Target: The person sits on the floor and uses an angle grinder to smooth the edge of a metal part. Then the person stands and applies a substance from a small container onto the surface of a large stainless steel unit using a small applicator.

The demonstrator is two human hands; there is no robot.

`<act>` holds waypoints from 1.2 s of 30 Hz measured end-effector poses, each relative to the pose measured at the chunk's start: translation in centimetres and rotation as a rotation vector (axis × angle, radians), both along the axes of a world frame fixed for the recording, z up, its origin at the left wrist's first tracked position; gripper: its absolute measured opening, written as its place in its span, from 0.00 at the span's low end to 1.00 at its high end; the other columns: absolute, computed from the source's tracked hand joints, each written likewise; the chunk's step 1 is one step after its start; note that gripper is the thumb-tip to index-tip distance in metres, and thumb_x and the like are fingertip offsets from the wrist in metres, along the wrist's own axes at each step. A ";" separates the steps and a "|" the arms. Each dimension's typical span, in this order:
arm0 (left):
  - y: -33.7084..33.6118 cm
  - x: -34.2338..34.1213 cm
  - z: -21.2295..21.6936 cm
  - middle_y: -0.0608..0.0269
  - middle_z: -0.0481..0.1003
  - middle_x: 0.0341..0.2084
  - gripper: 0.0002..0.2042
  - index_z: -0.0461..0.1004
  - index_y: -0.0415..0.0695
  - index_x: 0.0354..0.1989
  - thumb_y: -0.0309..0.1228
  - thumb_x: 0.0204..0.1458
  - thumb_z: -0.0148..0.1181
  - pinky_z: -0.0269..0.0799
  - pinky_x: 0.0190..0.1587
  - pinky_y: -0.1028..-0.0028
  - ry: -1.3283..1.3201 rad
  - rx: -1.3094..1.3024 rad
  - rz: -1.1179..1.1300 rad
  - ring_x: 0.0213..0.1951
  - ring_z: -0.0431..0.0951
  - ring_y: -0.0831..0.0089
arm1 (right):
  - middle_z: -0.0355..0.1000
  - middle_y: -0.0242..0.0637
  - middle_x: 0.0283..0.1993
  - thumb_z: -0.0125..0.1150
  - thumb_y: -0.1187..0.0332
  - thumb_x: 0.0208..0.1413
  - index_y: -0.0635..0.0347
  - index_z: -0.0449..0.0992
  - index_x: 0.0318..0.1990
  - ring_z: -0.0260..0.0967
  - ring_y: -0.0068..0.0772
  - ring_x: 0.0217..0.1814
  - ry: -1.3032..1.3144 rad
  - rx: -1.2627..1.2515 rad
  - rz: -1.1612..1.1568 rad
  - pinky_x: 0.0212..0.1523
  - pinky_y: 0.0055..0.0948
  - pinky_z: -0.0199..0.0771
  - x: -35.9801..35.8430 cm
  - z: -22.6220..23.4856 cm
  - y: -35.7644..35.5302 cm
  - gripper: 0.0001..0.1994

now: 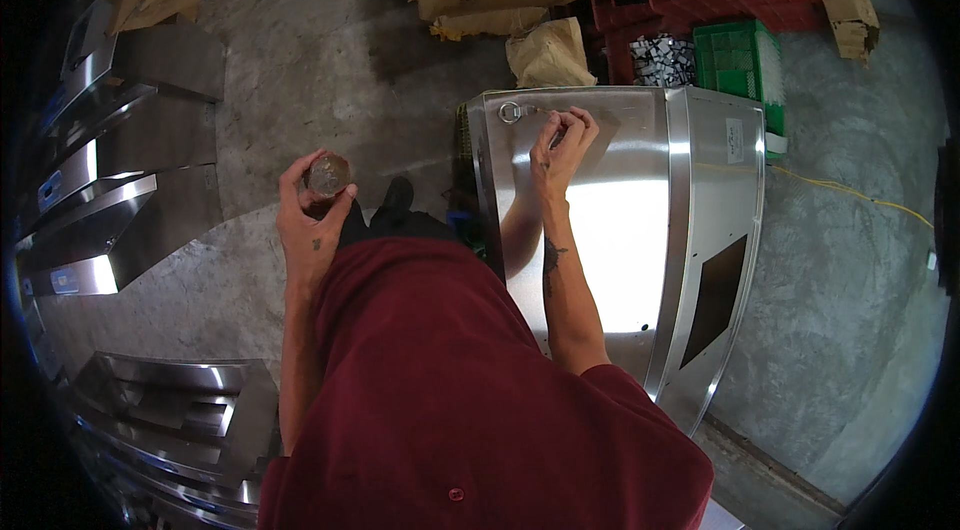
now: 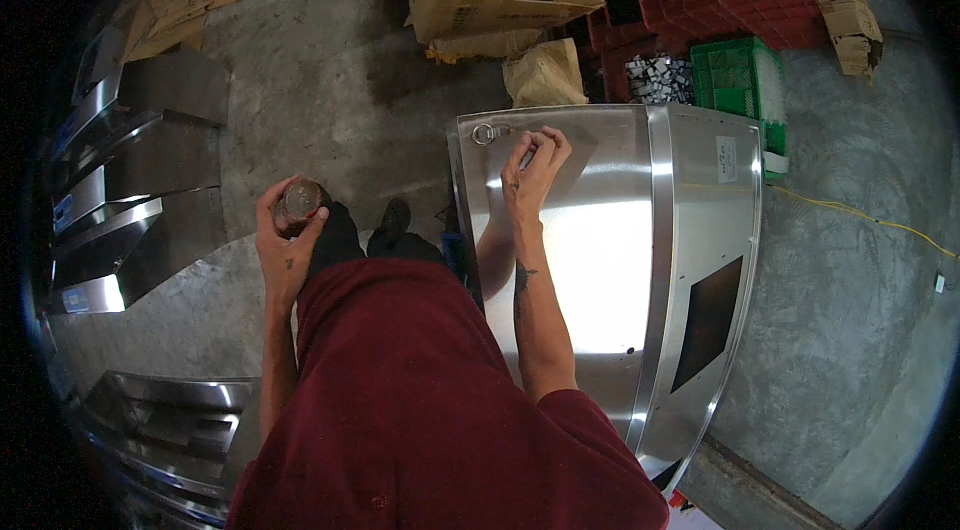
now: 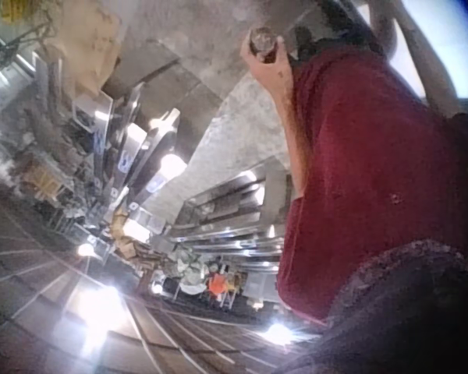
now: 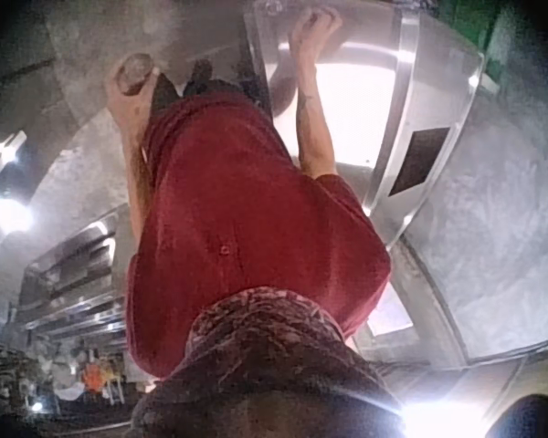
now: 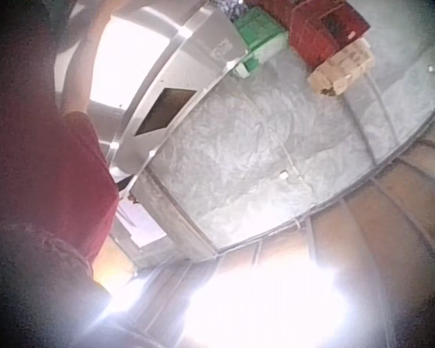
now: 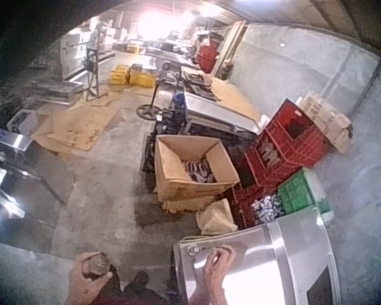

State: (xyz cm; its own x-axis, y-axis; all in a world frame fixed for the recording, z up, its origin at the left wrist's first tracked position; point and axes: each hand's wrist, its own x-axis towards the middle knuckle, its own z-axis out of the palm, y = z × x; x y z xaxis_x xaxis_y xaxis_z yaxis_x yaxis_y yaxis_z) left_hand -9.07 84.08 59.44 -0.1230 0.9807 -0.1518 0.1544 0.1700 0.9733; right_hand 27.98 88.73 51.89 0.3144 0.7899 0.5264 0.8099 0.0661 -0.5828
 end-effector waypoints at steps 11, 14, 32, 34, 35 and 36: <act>-0.2 -0.1 -0.3 0.55 0.74 0.61 0.29 0.67 0.43 0.68 0.25 0.59 0.73 0.80 0.55 0.68 -0.004 -0.076 -0.010 0.56 0.81 0.67 | 0.60 0.54 0.62 0.60 0.79 0.66 0.68 0.74 0.51 0.69 0.44 0.55 0.028 -0.038 0.012 0.51 0.35 0.78 0.3 -0.5 -0.1 0.08; -0.2 -0.1 -0.5 0.56 0.75 0.60 0.29 0.67 0.44 0.68 0.25 0.59 0.73 0.80 0.54 0.68 0.006 -0.020 -0.011 0.55 0.81 0.68 | 0.61 0.54 0.62 0.60 0.78 0.67 0.68 0.74 0.51 0.69 0.43 0.54 0.017 -0.008 0.013 0.49 0.34 0.78 0.3 -0.6 0.0 0.08; -0.1 0.2 -0.9 0.55 0.79 0.55 0.28 0.69 0.44 0.66 0.23 0.58 0.74 0.82 0.45 0.72 0.064 0.094 0.014 0.44 0.85 0.72 | 0.62 0.52 0.60 0.61 0.75 0.69 0.70 0.75 0.49 0.72 0.38 0.49 -0.033 0.014 0.005 0.45 0.32 0.80 0.5 -0.8 -0.1 0.07; -0.2 0.0 -0.7 0.54 0.77 0.59 0.29 0.68 0.44 0.67 0.26 0.59 0.73 0.81 0.52 0.68 0.049 0.023 -0.006 0.52 0.83 0.68 | 0.62 0.52 0.61 0.61 0.75 0.69 0.70 0.75 0.49 0.72 0.39 0.50 -0.024 0.013 0.008 0.45 0.32 0.80 0.5 -0.8 0.0 0.07; -0.2 0.0 -0.7 0.54 0.75 0.61 0.29 0.68 0.44 0.68 0.27 0.59 0.73 0.81 0.56 0.67 0.022 -0.009 -0.009 0.56 0.81 0.66 | 0.62 0.52 0.61 0.61 0.75 0.69 0.70 0.75 0.49 0.72 0.39 0.50 -0.034 0.011 0.007 0.45 0.32 0.80 0.5 -0.8 0.0 0.07; -0.1 0.0 -0.7 0.54 0.77 0.59 0.29 0.68 0.44 0.67 0.26 0.59 0.74 0.81 0.52 0.68 0.044 0.021 -0.004 0.52 0.83 0.68 | 0.62 0.52 0.61 0.61 0.75 0.69 0.70 0.75 0.49 0.72 0.39 0.50 -0.036 0.011 0.009 0.45 0.32 0.80 0.5 -0.9 0.0 0.07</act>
State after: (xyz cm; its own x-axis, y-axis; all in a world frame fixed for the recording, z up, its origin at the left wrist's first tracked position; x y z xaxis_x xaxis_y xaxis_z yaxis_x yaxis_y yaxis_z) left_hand -9.03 83.95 58.74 -0.1251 0.9841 -0.1259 0.1982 0.1491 0.9687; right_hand 28.50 88.72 51.03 0.2880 0.7865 0.5463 0.8300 0.0796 -0.5521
